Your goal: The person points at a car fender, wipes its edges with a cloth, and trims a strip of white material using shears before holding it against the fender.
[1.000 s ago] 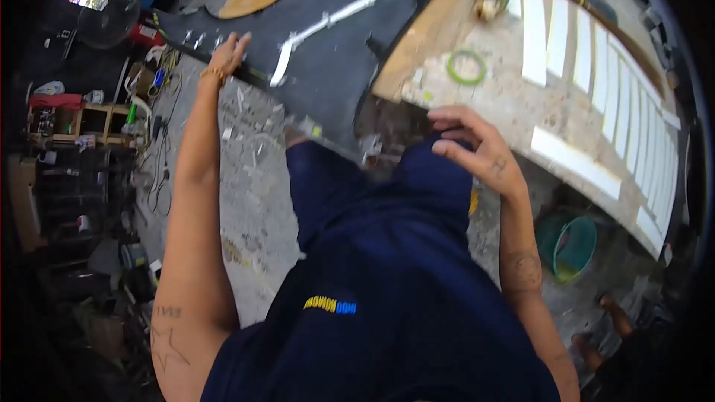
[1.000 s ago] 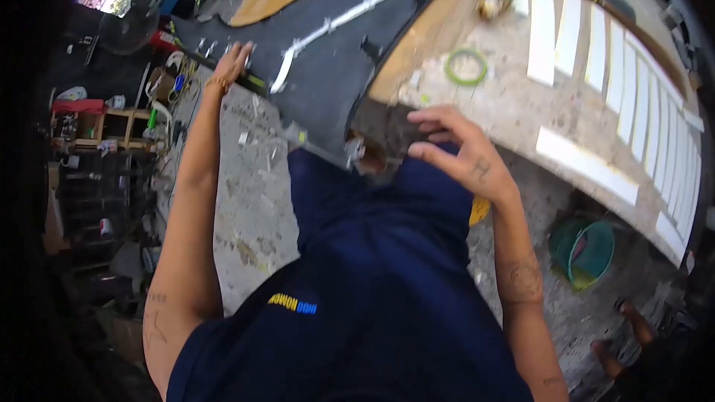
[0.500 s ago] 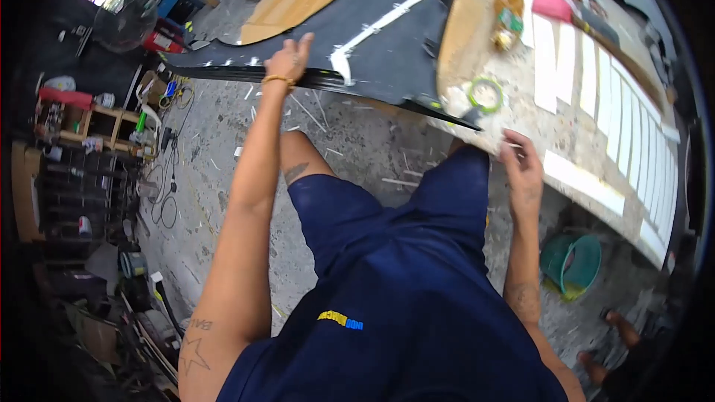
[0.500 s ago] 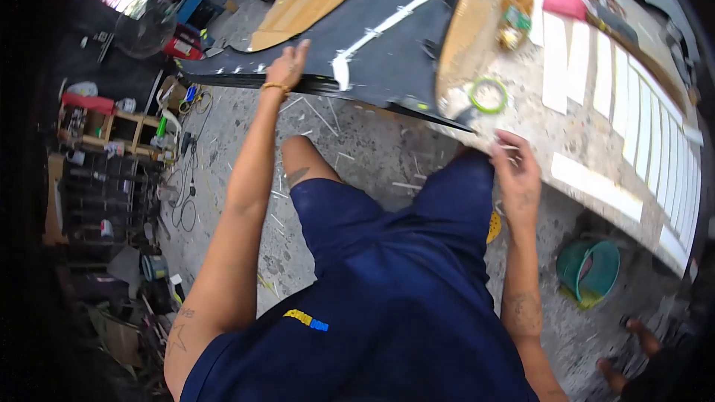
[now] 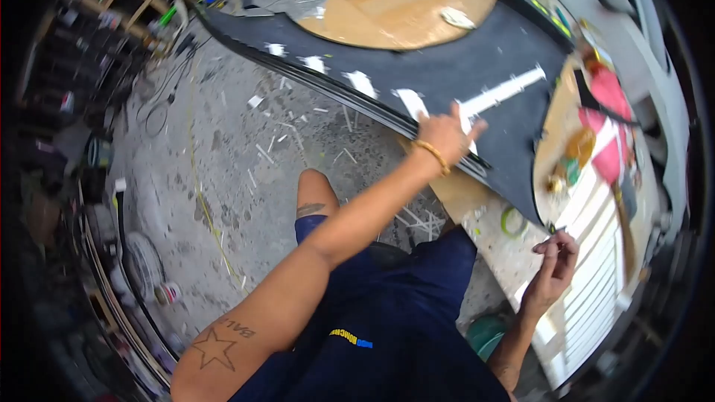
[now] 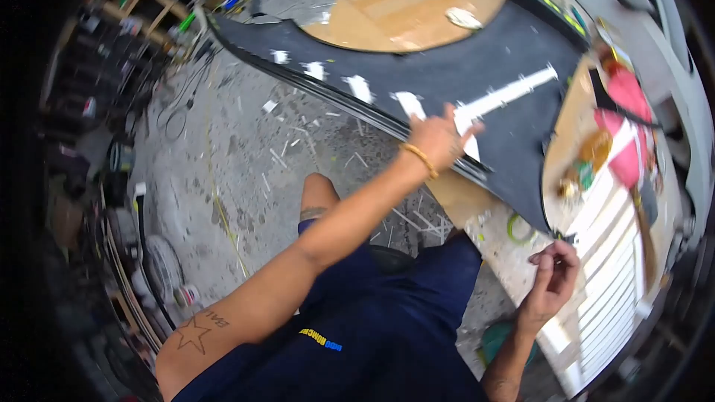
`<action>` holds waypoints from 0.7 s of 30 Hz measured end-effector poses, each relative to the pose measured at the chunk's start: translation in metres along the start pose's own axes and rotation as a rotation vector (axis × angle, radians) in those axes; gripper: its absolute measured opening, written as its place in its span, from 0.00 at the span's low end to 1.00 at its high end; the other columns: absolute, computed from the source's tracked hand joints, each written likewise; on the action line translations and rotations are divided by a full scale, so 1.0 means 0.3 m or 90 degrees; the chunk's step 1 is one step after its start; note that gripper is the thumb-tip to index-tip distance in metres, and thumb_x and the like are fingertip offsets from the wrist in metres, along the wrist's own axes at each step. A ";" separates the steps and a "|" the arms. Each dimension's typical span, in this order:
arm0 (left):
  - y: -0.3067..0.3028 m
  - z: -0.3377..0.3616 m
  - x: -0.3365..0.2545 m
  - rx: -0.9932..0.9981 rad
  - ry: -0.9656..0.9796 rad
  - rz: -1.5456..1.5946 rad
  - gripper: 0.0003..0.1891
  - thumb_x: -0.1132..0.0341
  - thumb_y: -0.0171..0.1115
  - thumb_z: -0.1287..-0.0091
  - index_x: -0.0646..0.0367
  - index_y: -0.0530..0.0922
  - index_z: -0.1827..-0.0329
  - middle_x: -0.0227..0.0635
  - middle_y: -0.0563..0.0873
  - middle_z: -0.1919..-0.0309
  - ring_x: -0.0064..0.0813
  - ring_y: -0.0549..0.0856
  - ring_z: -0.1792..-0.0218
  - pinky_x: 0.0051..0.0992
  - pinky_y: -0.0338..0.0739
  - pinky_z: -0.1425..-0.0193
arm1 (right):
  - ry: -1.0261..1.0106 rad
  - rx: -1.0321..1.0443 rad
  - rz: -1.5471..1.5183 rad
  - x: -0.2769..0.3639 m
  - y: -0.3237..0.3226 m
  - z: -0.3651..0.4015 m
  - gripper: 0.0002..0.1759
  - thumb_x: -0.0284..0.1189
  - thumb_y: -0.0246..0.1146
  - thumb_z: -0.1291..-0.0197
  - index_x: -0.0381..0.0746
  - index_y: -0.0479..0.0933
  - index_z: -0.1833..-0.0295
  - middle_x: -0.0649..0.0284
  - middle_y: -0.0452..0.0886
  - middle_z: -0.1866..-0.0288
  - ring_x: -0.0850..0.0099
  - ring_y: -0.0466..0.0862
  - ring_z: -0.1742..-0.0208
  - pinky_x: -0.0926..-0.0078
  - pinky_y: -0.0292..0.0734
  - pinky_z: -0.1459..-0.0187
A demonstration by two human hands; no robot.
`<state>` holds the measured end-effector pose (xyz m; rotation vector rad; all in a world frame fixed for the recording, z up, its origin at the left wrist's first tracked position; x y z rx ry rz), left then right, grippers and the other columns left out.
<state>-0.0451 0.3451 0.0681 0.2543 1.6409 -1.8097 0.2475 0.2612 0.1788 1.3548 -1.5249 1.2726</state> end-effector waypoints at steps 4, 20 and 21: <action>0.017 0.032 -0.045 -0.074 0.088 0.108 0.35 0.38 0.48 0.25 0.67 0.72 0.38 0.61 0.85 0.54 0.55 0.83 0.46 0.53 0.65 0.34 | 0.036 0.175 -0.058 0.201 0.286 -0.115 0.15 0.16 0.59 0.33 0.32 0.73 0.42 0.60 0.73 0.50 0.76 0.76 0.59 0.77 0.78 0.54; -0.623 1.759 1.509 -0.086 -0.367 0.385 0.25 0.51 0.68 0.31 0.59 0.79 0.41 0.50 0.90 0.59 0.38 0.90 0.62 0.35 0.84 0.56 | 0.094 0.891 0.453 0.244 1.343 0.167 0.20 0.42 0.67 0.36 0.34 0.81 0.53 0.55 0.86 0.67 0.68 0.87 0.66 0.67 0.80 0.64; -0.692 1.913 1.640 -0.092 -0.484 0.366 0.24 0.52 0.68 0.32 0.59 0.79 0.40 0.52 0.89 0.59 0.37 0.90 0.62 0.36 0.84 0.57 | -0.009 0.913 0.518 0.135 1.316 0.177 0.20 0.42 0.68 0.38 0.34 0.81 0.54 0.52 0.86 0.66 0.66 0.88 0.67 0.65 0.81 0.65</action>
Point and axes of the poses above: each hand's wrist, its own z-axis away from the middle knuckle, its own y-axis out of the palm, x = y × z, the point moved 7 cm from there along -z, towards the middle knuckle
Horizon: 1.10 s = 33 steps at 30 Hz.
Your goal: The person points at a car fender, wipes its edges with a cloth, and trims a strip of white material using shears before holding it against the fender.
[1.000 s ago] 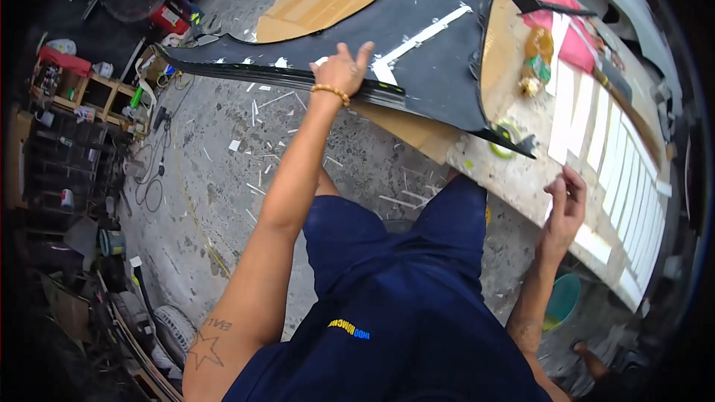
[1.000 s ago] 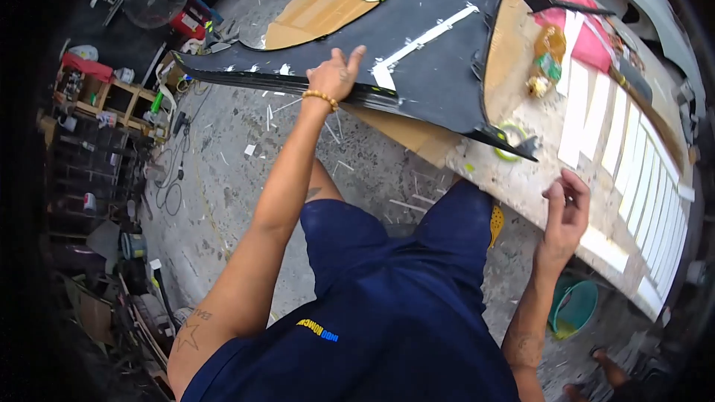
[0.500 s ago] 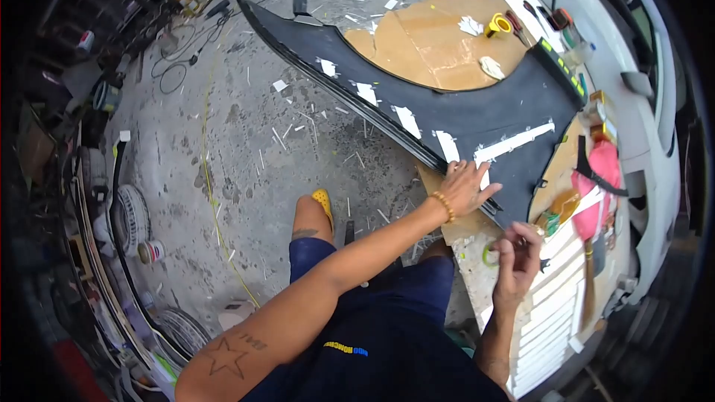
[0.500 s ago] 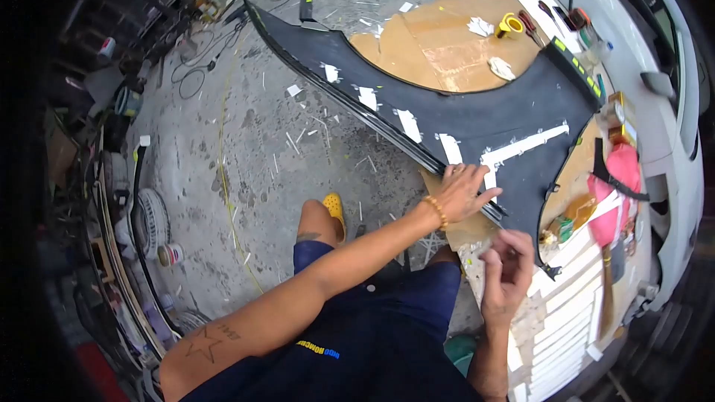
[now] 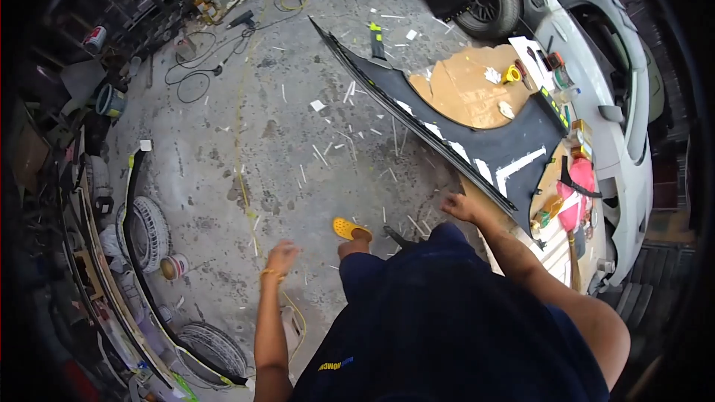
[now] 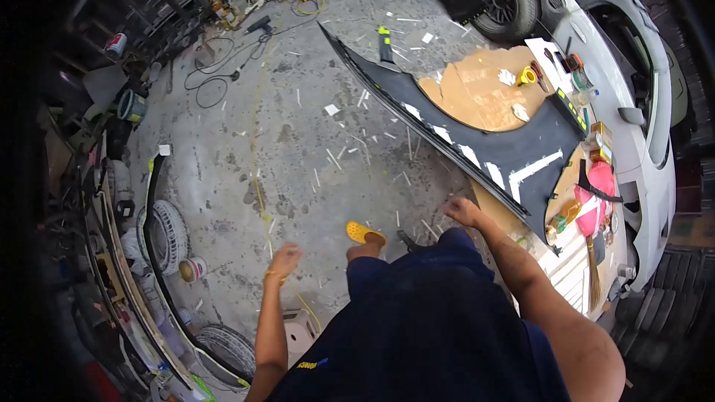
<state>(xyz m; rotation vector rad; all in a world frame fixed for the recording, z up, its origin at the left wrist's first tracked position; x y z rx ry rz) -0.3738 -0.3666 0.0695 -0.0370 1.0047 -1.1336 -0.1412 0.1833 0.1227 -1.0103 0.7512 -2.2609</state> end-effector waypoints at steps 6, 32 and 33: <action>-0.794 0.263 0.403 -0.448 -0.134 -0.033 0.17 0.57 0.67 0.31 0.64 0.81 0.51 0.47 0.87 0.68 0.36 0.88 0.66 0.34 0.83 0.59 | 0.425 0.240 -0.158 -0.211 0.128 0.044 0.18 0.41 0.67 0.37 0.37 0.83 0.52 0.56 0.88 0.59 0.62 0.89 0.66 0.59 0.87 0.68; -1.583 -0.962 0.328 -0.011 -0.385 0.266 0.14 0.52 0.54 0.25 0.53 0.73 0.52 0.43 0.82 0.65 0.39 0.85 0.66 0.35 0.81 0.61 | -0.035 0.098 -0.358 1.411 -0.458 -1.989 0.19 0.43 0.62 0.34 0.39 0.83 0.49 0.61 0.86 0.61 0.71 0.87 0.65 0.70 0.84 0.67; -1.624 -1.054 0.327 0.002 -0.390 0.253 0.14 0.52 0.54 0.25 0.54 0.73 0.50 0.44 0.82 0.64 0.39 0.86 0.65 0.35 0.81 0.60 | -0.036 0.112 -0.389 1.439 -0.500 -1.999 0.20 0.44 0.62 0.34 0.40 0.82 0.48 0.62 0.86 0.58 0.71 0.86 0.63 0.71 0.84 0.66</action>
Point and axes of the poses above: each hand's wrist, its own z-axis away from the middle knuckle, its own y-axis out of the palm, x = y × z, the point moved 7 cm from there along -z, towards the middle knuckle
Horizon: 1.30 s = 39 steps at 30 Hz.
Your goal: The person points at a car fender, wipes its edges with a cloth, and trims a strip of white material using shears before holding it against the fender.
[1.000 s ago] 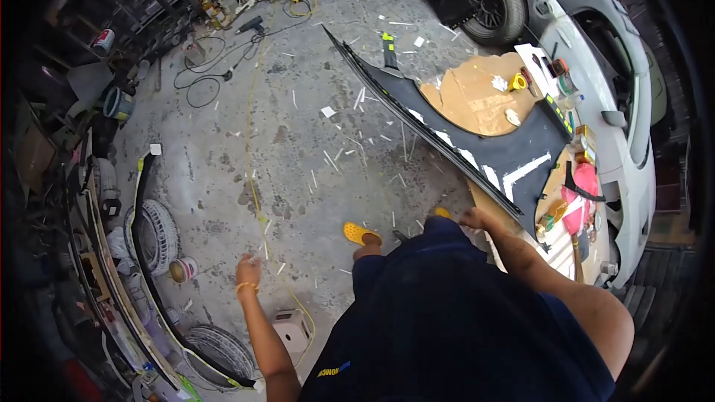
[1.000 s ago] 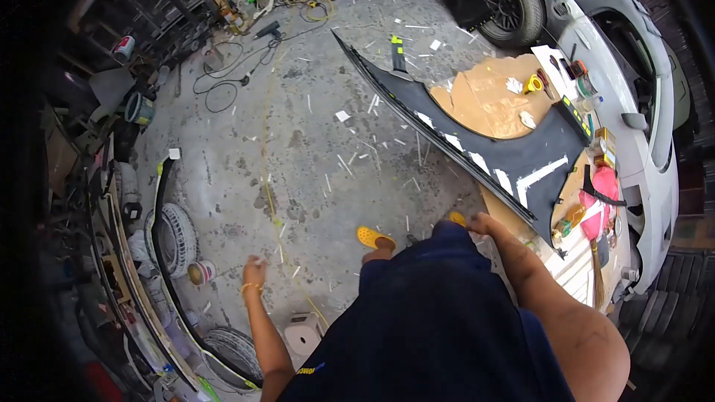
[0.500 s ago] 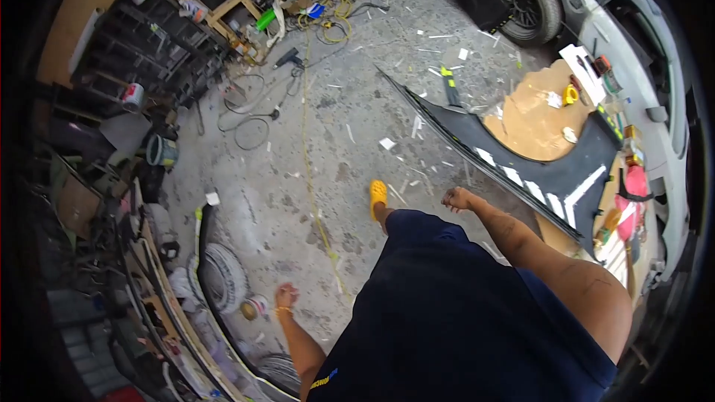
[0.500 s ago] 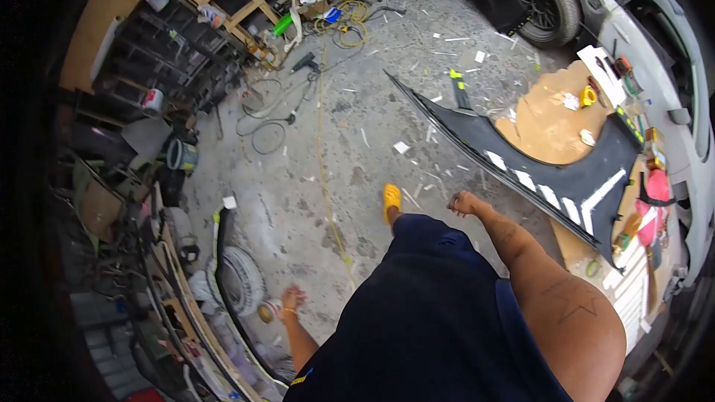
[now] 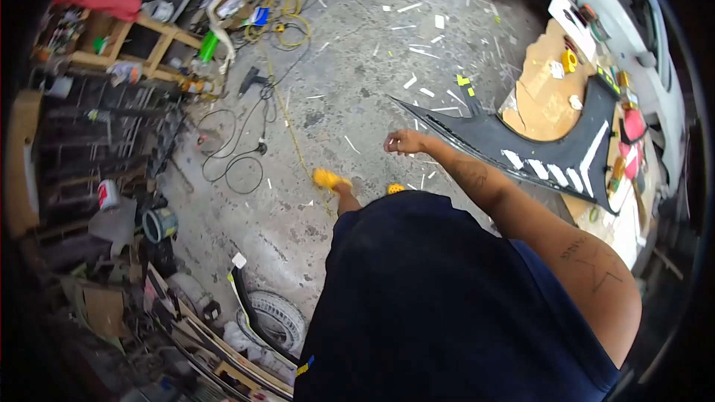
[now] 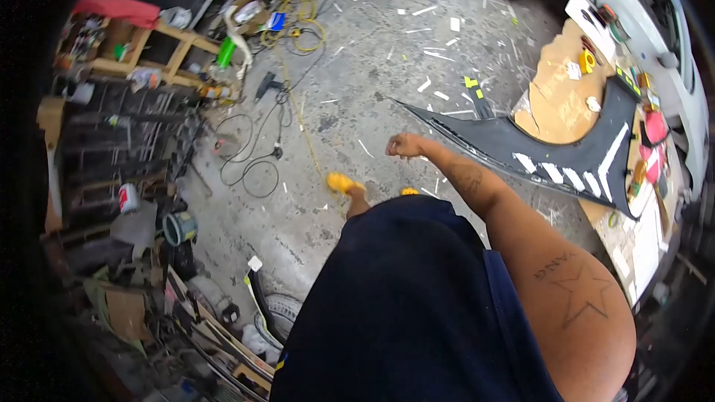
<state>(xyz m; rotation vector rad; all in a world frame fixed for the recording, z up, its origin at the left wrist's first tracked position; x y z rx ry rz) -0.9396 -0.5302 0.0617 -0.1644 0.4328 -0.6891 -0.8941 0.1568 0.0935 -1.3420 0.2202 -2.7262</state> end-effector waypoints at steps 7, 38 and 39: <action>-0.287 -0.515 -0.753 0.049 -0.042 -0.108 0.23 0.53 0.57 0.25 0.57 0.71 0.35 0.52 0.86 0.52 0.43 0.88 0.59 0.37 0.84 0.52 | 0.214 -0.231 0.066 -0.384 0.056 -0.018 0.24 0.48 0.61 0.36 0.38 0.85 0.52 0.50 0.88 0.58 0.59 0.88 0.54 0.60 0.82 0.52; 2.022 -0.869 -3.803 0.517 0.422 -1.111 0.14 0.60 0.59 0.28 0.61 0.79 0.48 0.42 0.89 0.68 0.35 0.88 0.74 0.32 0.85 0.70 | 0.294 -0.554 -1.071 -0.122 -0.637 -0.479 0.27 0.41 0.66 0.38 0.45 0.77 0.34 0.63 0.84 0.44 0.66 0.84 0.45 0.53 0.87 0.52; 2.127 -0.881 -3.843 0.525 0.422 -1.132 0.14 0.60 0.59 0.28 0.62 0.79 0.49 0.41 0.89 0.69 0.35 0.88 0.74 0.32 0.85 0.70 | 0.319 -0.590 -1.079 -0.132 -0.711 -0.440 0.26 0.41 0.65 0.38 0.45 0.77 0.35 0.63 0.84 0.46 0.66 0.84 0.47 0.55 0.88 0.53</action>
Point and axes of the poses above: each hand's wrist, its own z-axis away from the middle knuckle, its own y-axis out of the palm, x = y × z, the point moved 7 cm from there along -z, towards the middle knuckle
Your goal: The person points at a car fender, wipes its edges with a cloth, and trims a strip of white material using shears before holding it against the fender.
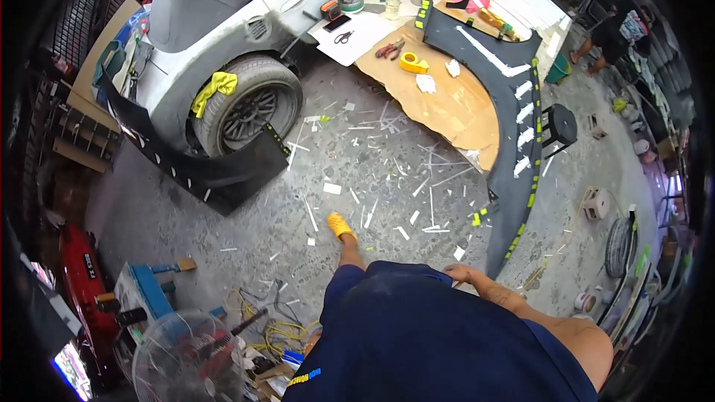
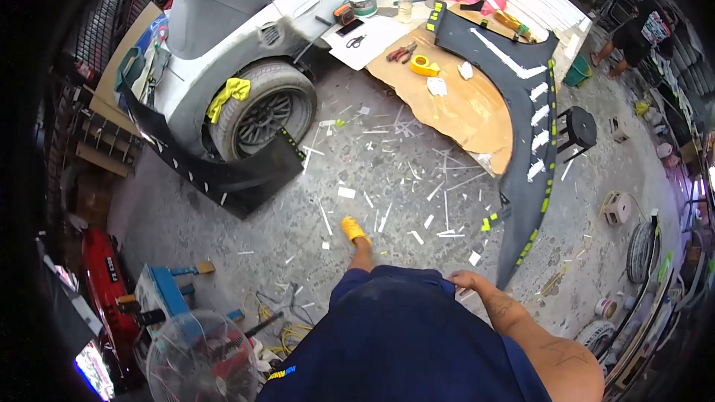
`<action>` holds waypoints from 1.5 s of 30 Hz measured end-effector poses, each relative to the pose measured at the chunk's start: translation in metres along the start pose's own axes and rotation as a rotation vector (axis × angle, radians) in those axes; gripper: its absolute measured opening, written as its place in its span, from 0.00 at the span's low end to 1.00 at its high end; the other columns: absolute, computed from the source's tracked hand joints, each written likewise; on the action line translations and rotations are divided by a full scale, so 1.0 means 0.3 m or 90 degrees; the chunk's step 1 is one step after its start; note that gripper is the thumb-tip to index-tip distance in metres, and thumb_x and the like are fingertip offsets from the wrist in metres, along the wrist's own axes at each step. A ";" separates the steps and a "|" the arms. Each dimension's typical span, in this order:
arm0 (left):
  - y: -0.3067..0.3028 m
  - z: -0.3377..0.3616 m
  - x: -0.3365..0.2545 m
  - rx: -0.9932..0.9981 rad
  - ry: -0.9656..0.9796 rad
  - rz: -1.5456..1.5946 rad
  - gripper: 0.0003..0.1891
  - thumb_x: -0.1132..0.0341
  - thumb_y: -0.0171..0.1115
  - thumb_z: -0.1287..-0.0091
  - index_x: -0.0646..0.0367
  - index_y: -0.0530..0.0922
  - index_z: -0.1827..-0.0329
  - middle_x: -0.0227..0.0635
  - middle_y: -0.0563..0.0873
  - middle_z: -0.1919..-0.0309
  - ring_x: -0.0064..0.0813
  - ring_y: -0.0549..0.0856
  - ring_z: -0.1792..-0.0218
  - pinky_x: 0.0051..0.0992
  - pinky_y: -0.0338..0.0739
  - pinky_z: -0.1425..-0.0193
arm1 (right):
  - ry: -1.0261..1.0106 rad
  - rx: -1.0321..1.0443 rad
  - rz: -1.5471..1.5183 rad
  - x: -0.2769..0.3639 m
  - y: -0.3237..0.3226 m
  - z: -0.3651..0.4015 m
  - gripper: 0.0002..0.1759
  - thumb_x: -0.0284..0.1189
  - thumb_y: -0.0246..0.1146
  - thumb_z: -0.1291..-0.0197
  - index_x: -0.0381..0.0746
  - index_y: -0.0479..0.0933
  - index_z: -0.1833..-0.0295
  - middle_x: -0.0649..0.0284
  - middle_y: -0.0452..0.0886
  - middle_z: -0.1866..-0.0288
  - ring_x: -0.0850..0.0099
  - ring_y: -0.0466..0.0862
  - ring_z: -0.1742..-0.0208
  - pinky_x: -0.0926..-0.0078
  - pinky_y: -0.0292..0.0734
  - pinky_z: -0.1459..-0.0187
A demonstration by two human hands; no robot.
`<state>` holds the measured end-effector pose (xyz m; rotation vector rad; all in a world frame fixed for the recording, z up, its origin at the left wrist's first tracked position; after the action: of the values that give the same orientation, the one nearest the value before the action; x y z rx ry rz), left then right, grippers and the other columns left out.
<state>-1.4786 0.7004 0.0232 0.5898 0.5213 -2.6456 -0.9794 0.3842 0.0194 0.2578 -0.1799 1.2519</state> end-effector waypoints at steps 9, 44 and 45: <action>-0.978 -0.773 -0.756 -0.059 -0.066 -0.064 0.14 0.60 0.58 0.30 0.64 0.81 0.52 0.41 0.88 0.72 0.35 0.87 0.76 0.32 0.84 0.72 | -0.099 -0.168 -0.260 0.659 -0.180 -0.168 0.21 0.40 0.63 0.33 0.35 0.80 0.44 0.56 0.86 0.51 0.60 0.88 0.57 0.57 0.87 0.60; -0.122 -1.892 -3.493 0.094 0.457 -0.302 0.36 0.68 0.70 0.36 0.61 0.62 0.26 0.45 0.86 0.61 0.41 0.87 0.58 0.35 0.80 0.50 | -0.240 -0.645 -0.674 2.218 -1.545 -0.748 0.32 0.23 0.63 0.35 0.38 0.63 0.26 0.58 0.77 0.36 0.65 0.79 0.37 0.67 0.78 0.38; 0.011 -1.912 -3.583 0.121 0.498 -0.285 0.40 0.66 0.73 0.37 0.57 0.61 0.24 0.40 0.83 0.57 0.31 0.83 0.60 0.31 0.79 0.54 | -0.253 -0.640 -0.598 2.202 -1.530 -0.754 0.33 0.22 0.63 0.36 0.37 0.63 0.25 0.59 0.76 0.35 0.66 0.79 0.36 0.69 0.76 0.37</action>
<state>-0.3879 1.2434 0.0387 1.7771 0.6709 -2.8049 -0.3420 0.9188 -0.0592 -0.2802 -0.8838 0.0739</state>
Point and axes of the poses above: each hand's wrist, its own z-axis away from the middle knuckle, its own y-axis out of the palm, x = y × z, the point moved 7 cm from there along -z, towards the middle knuckle
